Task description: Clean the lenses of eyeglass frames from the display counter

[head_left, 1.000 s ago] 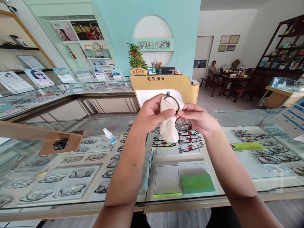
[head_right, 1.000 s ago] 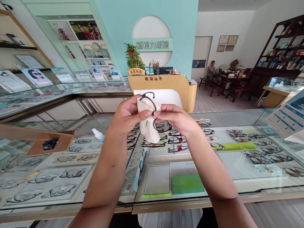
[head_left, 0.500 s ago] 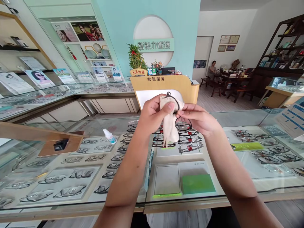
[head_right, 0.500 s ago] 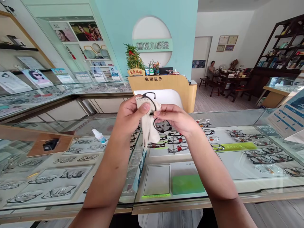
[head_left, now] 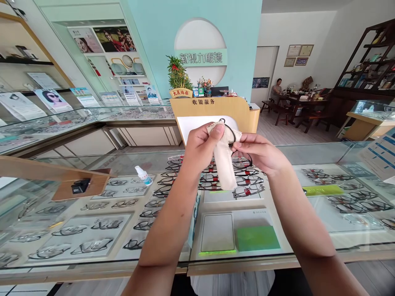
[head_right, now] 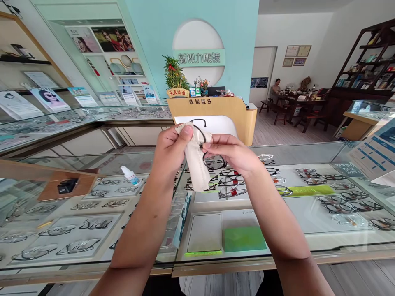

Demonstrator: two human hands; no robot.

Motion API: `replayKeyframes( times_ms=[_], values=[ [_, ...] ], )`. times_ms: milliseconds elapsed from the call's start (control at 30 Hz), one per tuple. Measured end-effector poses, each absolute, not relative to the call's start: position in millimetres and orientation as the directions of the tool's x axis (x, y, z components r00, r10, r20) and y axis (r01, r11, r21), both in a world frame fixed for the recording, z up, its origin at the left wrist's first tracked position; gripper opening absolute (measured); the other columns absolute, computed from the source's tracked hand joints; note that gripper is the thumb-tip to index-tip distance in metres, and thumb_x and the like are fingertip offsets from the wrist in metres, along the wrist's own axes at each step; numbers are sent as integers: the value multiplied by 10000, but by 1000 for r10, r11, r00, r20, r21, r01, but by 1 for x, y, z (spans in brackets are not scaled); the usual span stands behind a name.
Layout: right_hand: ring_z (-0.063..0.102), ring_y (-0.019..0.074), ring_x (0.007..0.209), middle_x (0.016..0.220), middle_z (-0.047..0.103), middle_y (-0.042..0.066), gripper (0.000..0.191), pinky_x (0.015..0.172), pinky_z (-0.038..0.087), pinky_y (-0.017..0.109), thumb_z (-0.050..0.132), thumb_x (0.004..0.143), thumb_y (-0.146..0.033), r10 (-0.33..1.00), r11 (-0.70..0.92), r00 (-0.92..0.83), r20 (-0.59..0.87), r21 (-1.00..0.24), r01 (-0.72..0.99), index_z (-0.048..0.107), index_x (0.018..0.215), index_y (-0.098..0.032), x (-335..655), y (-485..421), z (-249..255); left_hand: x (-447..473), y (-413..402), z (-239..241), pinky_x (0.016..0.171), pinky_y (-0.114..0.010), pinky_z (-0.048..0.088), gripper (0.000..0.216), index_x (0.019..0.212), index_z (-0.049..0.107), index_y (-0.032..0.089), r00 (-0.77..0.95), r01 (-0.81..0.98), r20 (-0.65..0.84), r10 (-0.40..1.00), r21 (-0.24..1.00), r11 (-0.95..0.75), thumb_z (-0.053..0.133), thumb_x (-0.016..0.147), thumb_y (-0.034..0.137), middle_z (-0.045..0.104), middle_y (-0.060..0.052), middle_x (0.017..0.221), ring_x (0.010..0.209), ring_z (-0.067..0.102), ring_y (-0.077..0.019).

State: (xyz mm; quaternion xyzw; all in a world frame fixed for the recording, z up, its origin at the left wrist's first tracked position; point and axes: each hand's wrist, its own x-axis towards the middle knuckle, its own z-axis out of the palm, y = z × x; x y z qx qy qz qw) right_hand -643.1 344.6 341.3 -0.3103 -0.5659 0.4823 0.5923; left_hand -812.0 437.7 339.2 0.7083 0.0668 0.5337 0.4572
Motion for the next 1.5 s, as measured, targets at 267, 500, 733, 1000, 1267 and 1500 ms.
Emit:
replayKeyframes(
  times_ms=[267, 500, 733, 1000, 1267, 1500],
  values=[
    [624, 151, 826, 860, 722, 19, 260, 828, 580, 306, 966, 776, -416, 923, 335, -111, 368, -912, -237, 824, 852, -211, -642, 342, 342, -812, 437, 343, 615, -280, 557, 500, 921, 712, 214, 526, -453, 672, 520, 740, -498, 1017, 716, 553, 743, -19, 829, 681, 672, -164],
    [654, 168, 870, 888, 740, 26, 302, 902, 575, 338, 945, 806, -464, 914, 335, -155, 375, -914, -230, 803, 875, -207, -654, 344, 337, -804, 426, 335, 512, -281, 448, 536, 756, 605, 225, 304, -384, 687, 660, 723, -575, 795, 927, 696, 611, 13, 659, 569, 544, -135],
    [589, 151, 819, 877, 711, 7, 296, 803, 502, 306, 942, 820, -466, 902, 425, -4, 433, -888, -177, 764, 823, -230, -646, 345, 341, -807, 453, 336, 584, -297, 540, 527, 848, 681, 231, 314, -468, 611, 727, 766, -441, 783, 911, 744, 689, -3, 726, 655, 672, -167],
    [699, 205, 948, 924, 770, 43, 272, 954, 523, 368, 826, 952, -465, 868, 496, 15, 496, -866, -65, 712, 869, -233, -631, 324, 355, -830, 448, 350, 520, -271, 448, 416, 964, 723, 253, 315, -397, 719, 620, 693, -602, 776, 954, 666, 447, 51, 631, 515, 410, -114],
    [655, 188, 819, 819, 724, 1, 233, 843, 493, 357, 721, 1053, -412, 816, 578, -55, 575, -810, 99, 713, 892, -244, -627, 308, 359, -827, 425, 350, 883, -418, 615, 716, 1433, 646, 279, 255, 53, 963, 86, 75, -996, 917, 834, 564, 708, -111, 1364, 1168, 686, -299],
    [570, 163, 768, 805, 695, -4, 267, 748, 429, 331, 660, 1091, -346, 732, 630, -4, 681, -675, 385, 694, 850, -234, -634, 291, 366, -819, 416, 348, 862, -411, 643, 632, 1428, 642, 266, 200, 89, 980, -12, -31, -996, 903, 880, 441, 750, -103, 1298, 1123, 728, -282]
  ],
)
